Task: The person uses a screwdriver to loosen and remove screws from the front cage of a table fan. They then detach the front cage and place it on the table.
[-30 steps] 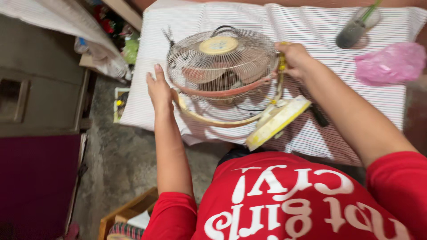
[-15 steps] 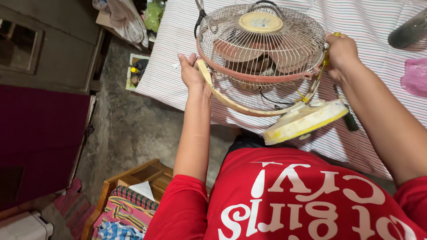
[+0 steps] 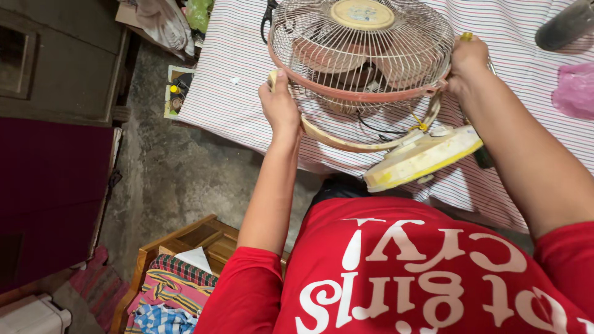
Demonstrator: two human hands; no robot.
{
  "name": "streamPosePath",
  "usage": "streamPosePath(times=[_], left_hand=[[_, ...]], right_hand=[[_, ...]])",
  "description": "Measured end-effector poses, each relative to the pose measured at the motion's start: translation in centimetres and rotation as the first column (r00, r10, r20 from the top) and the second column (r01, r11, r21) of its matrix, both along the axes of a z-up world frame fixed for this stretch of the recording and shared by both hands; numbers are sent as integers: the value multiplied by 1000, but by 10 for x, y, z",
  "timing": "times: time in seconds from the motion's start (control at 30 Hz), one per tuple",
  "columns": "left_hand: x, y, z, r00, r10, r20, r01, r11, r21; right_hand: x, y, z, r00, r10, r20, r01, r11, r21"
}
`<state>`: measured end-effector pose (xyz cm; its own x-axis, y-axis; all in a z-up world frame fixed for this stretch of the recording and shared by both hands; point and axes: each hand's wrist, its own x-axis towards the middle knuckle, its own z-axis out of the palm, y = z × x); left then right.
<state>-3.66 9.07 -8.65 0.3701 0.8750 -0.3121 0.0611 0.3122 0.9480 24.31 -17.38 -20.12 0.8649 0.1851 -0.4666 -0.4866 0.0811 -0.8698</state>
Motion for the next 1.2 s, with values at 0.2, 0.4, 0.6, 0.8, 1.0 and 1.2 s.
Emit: streamPosePath(times=[0.2, 0.4, 0.6, 0.8, 1.0, 1.2], left_hand=[[11, 0, -11, 971, 101, 215, -91, 994, -55], [7, 4, -4, 978, 108, 178, -95, 992, -81], [8, -17, 1, 987, 87, 137, -81, 996, -49], [-1, -18, 13, 1000, -5, -11, 7, 983, 184], [-23, -61, 49, 977, 63, -205, 152, 472, 868], [-5, -106, 70, 796, -605, -12, 343, 435, 833]], right_hand=[[-10, 3, 12, 1000, -16, 11, 16, 999, -43], [-18, 4, 11, 998, -50, 26, 52, 997, -57], [-4, -1, -7, 989, -100, 104, 112, 988, -110], [6, -35, 1, 828, 239, 506, 23, 889, -457], [-24, -101, 85, 516, 109, 850, 234, 936, -262], [-126, -125, 160, 519, -181, 835, 309, 951, 14]])
